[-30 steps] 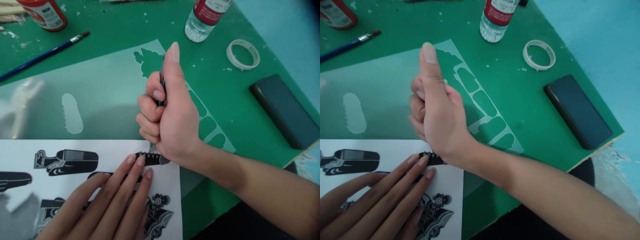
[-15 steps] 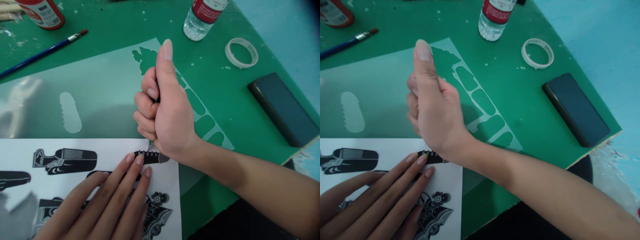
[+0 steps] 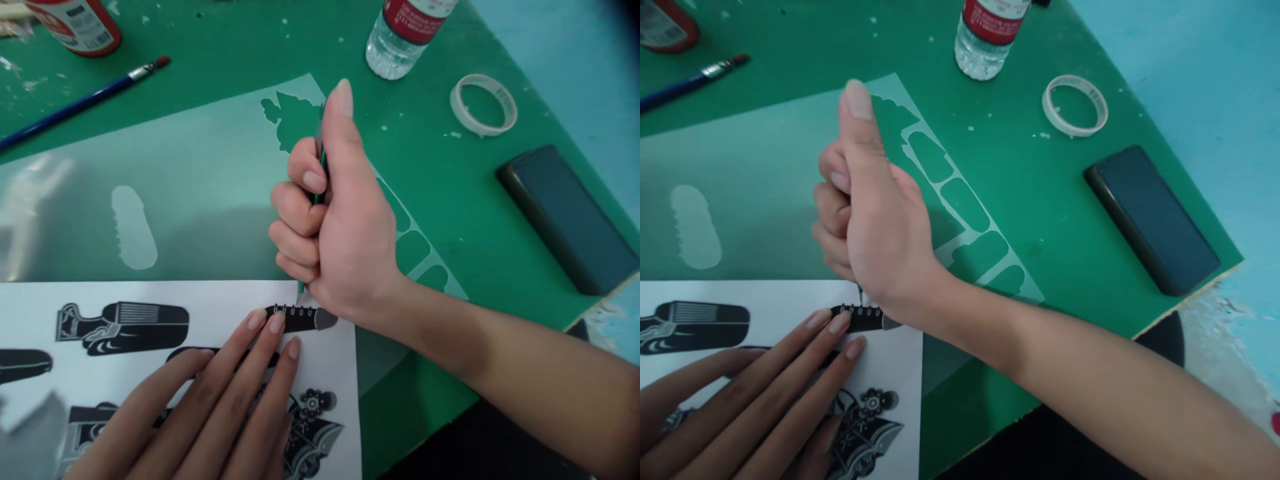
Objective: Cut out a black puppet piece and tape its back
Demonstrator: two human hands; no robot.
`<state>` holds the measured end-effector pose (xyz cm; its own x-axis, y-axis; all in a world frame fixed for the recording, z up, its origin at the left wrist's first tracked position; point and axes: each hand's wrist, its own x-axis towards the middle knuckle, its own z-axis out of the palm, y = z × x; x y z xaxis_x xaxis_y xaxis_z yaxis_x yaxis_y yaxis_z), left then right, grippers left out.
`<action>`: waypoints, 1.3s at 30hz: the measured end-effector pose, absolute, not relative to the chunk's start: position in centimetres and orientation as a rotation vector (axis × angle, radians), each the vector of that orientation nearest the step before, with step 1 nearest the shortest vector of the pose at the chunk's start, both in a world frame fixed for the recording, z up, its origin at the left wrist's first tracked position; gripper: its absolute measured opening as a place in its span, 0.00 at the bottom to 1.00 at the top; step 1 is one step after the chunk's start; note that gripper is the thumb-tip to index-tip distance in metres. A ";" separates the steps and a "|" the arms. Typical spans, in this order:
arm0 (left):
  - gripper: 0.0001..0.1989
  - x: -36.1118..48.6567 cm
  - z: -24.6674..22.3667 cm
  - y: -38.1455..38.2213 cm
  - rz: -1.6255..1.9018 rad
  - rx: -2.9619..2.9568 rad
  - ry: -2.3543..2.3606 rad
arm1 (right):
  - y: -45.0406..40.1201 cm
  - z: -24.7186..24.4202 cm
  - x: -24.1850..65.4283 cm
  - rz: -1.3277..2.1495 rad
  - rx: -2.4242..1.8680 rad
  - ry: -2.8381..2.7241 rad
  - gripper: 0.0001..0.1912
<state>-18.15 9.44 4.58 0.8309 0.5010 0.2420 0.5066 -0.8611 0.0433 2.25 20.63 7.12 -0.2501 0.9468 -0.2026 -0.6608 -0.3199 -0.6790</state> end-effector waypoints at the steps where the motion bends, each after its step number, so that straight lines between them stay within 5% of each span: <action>1: 0.28 -18.2 4.6 9.5 -0.383 -2.983 -0.821 | 20.6 7.1 2.3 1.806 -0.717 -0.564 0.27; 39: 0.31 -17.7 4.9 9.6 -0.390 -3.000 -0.817 | 20.7 7.6 1.7 1.808 -0.730 -0.529 0.28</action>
